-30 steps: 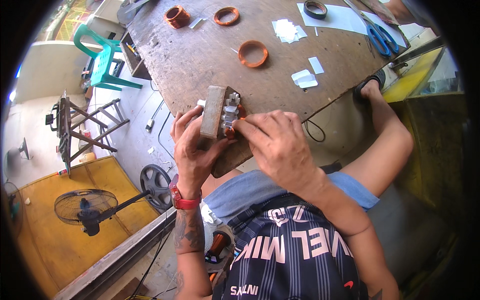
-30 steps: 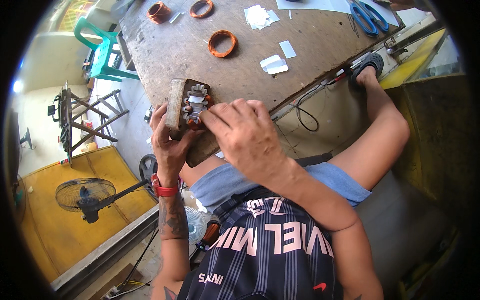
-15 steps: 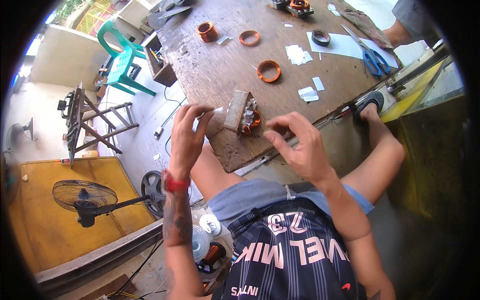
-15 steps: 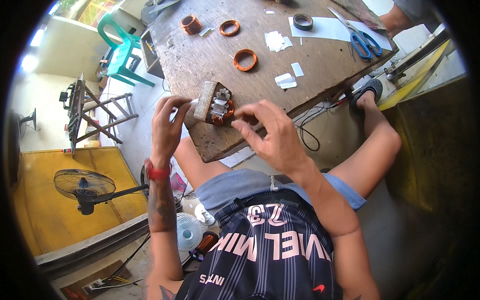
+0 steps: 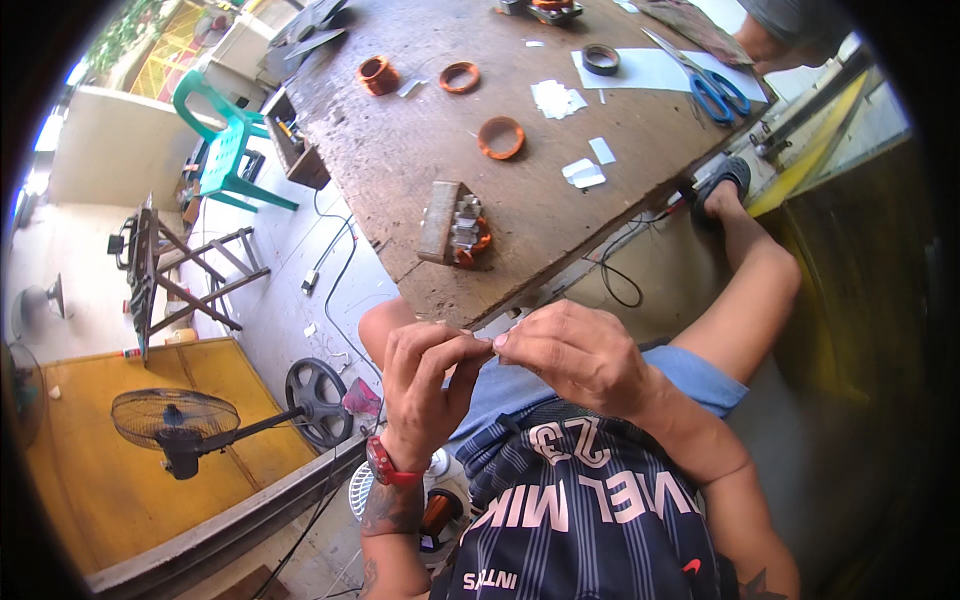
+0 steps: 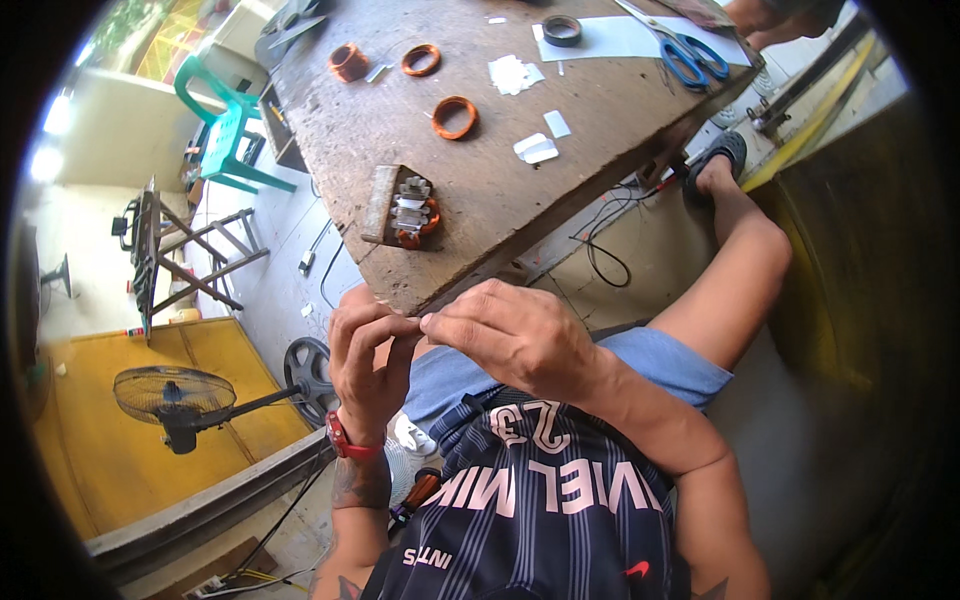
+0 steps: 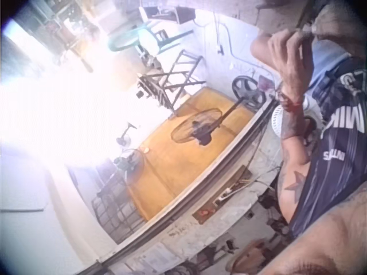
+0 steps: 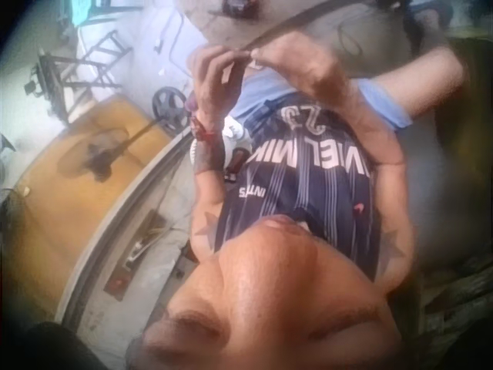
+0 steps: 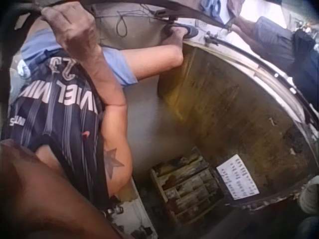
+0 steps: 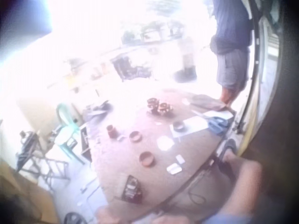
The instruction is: The person cuts small rectangular pieces from a white sheet using scissors, then uses the pieces to wrap and secure copper coils onto a metal core. The person handles the coils and core by hand, placing each wrapped coil into position on the core.
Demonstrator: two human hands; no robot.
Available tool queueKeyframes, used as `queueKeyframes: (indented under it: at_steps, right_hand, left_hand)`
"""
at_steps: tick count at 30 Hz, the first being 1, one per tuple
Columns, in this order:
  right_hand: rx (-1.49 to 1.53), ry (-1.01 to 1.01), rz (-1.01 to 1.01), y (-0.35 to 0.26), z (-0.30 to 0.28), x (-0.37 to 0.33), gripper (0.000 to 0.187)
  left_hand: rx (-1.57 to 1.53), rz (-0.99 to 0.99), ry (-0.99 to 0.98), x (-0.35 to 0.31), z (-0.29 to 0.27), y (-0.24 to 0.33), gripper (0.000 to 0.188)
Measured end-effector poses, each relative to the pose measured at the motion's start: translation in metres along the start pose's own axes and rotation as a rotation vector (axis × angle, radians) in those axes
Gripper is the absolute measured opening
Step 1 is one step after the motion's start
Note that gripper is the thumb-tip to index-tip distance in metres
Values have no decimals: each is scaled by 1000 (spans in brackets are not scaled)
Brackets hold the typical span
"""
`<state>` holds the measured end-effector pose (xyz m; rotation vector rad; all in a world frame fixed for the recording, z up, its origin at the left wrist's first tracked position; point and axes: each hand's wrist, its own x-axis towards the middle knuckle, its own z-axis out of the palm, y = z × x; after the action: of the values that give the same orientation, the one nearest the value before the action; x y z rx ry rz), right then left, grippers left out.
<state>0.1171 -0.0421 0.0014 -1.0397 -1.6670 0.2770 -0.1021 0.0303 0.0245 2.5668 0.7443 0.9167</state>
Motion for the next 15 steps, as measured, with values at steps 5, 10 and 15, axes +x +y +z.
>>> queueKeyframes:
  at_steps: [5, 10, 15]
  right_hand:
    - [-251, 202, 205, 40, -9, 10, 32]
    - [-279, 175, 250, 69, 21, 36, 26]
    - [-327, 83, 306, 70, 37, 43, 20]
  left_hand:
    - [-237, -405, 283, 49, 1, -67, 16]
    - [-267, -77, -198, 89, 7, -135, 22]
    - [-236, -55, -311, 105, 15, -129, 32]
